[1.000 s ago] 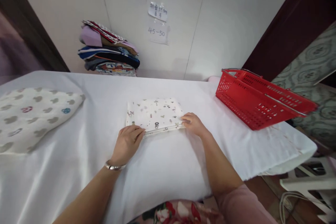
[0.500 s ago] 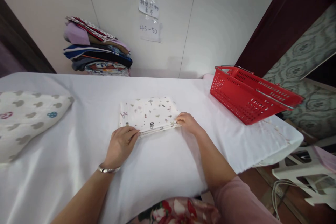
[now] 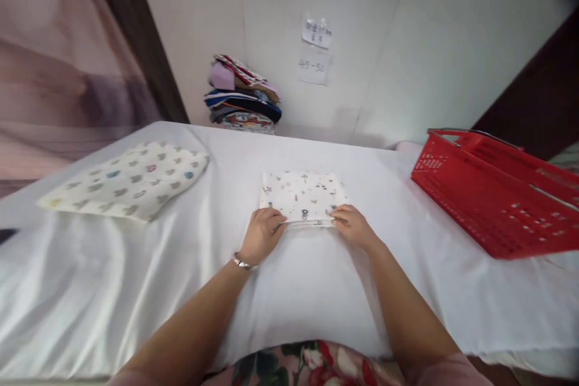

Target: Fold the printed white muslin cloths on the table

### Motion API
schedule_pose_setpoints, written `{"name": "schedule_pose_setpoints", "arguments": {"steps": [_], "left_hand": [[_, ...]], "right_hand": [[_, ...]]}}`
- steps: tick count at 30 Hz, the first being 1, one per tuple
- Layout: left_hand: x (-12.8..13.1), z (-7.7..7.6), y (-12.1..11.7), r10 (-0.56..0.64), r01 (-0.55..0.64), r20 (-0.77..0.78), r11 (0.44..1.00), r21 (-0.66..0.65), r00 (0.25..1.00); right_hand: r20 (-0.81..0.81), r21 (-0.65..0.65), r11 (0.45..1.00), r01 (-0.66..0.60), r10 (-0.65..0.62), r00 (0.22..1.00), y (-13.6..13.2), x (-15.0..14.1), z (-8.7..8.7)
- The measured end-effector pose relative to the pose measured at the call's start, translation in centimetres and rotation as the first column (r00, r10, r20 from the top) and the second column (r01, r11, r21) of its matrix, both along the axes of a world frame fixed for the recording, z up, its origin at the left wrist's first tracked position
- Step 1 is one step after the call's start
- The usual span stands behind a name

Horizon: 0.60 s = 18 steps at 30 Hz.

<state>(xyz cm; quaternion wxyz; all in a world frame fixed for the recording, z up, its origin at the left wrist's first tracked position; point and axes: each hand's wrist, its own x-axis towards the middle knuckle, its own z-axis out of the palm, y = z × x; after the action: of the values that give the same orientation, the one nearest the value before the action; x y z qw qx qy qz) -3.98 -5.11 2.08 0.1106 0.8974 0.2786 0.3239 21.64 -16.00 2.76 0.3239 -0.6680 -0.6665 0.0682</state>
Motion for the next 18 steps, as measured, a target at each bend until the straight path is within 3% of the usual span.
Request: {"name": "schedule_pose_setpoints", "arguments": {"steps": [6,11,14,18], "left_hand": [[-0.1,0.1,-0.5,0.018,-0.015,0.053,0.999,-0.05,0.998],[-1.3,0.5,-0.1,0.184,-0.15,0.203,0.974,-0.172,0.962],[-2.2,0.7,0.6,0.312,-0.217,0.265,0.917,-0.334,0.912],[-3.0,1.0,1.5,0.451,-0.25,0.246,0.785,-0.567,0.858]], "right_hand": [[-0.037,-0.054,0.998,0.02,-0.022,0.999,-0.1,0.1,0.0],[-0.01,-0.015,0.998,0.068,-0.068,0.998,0.1,-1.2,1.0],[-0.02,-0.009,1.0,0.011,-0.011,1.0,0.8,-2.9,1.8],[-0.003,0.004,0.992,-0.124,0.124,0.992,2.2,-6.1,2.5]]}}
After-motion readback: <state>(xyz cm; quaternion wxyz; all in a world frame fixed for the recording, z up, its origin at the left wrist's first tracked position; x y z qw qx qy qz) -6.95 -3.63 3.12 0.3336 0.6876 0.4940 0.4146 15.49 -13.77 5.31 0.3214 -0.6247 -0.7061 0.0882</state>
